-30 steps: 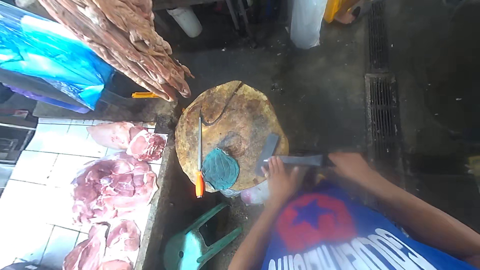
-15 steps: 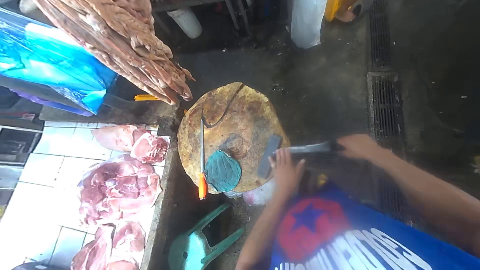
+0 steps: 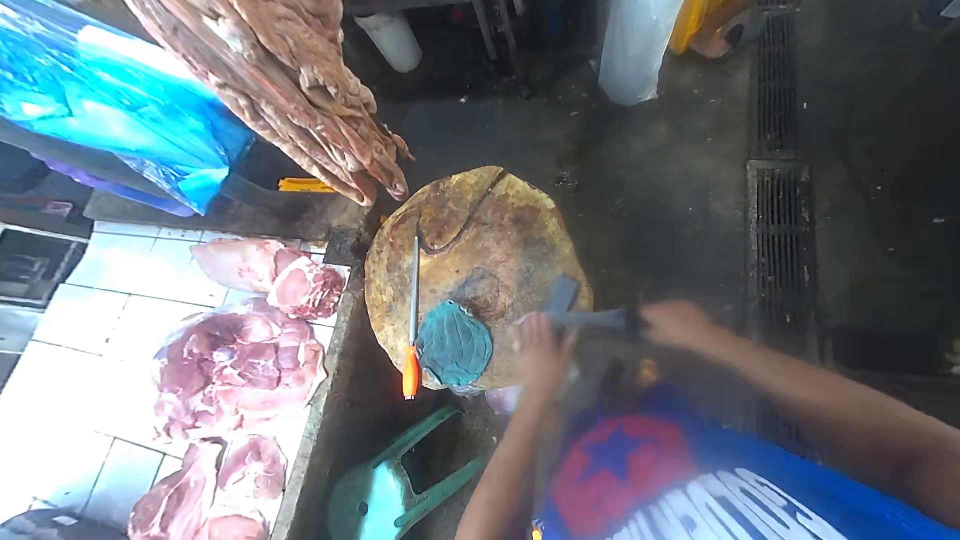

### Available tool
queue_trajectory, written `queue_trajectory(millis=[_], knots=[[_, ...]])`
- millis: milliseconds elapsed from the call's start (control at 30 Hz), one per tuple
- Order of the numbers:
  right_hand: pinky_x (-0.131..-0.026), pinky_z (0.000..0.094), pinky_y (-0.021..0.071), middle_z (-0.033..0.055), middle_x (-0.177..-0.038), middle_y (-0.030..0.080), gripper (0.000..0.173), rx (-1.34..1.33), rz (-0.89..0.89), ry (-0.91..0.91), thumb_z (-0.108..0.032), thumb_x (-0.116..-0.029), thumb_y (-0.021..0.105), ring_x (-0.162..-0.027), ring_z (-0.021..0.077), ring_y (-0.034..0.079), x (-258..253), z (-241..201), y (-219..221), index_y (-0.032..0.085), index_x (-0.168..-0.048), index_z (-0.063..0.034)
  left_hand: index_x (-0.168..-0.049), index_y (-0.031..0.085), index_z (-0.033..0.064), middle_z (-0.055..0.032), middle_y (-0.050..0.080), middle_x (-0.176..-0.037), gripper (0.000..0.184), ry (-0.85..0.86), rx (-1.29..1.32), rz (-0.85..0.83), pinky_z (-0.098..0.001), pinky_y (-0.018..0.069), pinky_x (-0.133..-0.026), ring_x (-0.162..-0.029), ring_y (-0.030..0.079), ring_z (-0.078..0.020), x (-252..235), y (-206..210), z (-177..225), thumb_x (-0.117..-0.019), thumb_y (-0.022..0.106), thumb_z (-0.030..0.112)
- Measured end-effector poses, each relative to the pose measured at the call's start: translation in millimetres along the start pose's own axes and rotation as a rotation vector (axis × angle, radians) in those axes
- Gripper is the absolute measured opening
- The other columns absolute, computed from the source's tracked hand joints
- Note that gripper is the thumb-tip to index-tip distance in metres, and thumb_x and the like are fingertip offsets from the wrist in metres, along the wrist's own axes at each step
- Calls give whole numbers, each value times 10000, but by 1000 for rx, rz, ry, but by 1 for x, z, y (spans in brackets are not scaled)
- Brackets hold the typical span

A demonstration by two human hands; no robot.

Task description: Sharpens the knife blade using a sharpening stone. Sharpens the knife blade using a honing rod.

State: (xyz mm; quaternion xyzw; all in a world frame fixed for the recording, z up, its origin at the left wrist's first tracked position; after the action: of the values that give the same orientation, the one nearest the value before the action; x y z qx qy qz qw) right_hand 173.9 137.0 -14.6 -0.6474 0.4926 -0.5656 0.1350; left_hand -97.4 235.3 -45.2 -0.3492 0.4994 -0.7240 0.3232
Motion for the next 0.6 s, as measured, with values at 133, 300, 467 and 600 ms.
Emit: queue_trajectory(millis=[133,300,467,600], knots=[[-801,687,533,194,-995,736,347,91,115,193,-430,-930,703,-983,435,706,3,68,-24,722,-1064,-110,-1596,368,132,-84,314,-1678,813,142,29,-2,-617,57,-1272,-1589,170,-271,-50,20,58,-1010,360,695],[-784,693,535,182,-990,733,359,-24,-8,93,-435,-877,696,-963,420,703,-25,-65,21,732,-1038,-116,-1573,413,112,-113,378,-1643,754,-41,3,18,-602,155,-1270,-1556,278,-281,-2,-2,-66,-1033,376,637],[-833,684,536,181,-1044,731,262,-33,-81,-90,-301,-935,672,-1009,416,701,-25,-94,35,712,-1104,-104,-1578,357,9,-197,312,-1658,850,-118,13,-46,-600,84,-1279,-1576,207,-331,42,-13,-97,-1026,351,655],[-828,712,522,214,-1034,729,320,10,6,78,-364,-943,703,-1017,449,695,-3,26,-6,723,-1112,-94,-1571,382,34,-181,335,-1651,850,66,42,-11,-612,64,-1271,-1575,203,-336,-11,9,19,-994,462,652]])
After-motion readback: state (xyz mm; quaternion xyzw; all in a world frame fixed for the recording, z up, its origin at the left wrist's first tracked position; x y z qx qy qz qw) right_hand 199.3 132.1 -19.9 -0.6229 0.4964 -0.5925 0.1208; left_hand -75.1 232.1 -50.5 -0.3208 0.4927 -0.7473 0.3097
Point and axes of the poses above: each hand's wrist, its own x-axis away from the middle knuckle, its own y-axis out of the palm, z = x × y, the point moved 1 cm from there along -x, towards the middle knuckle
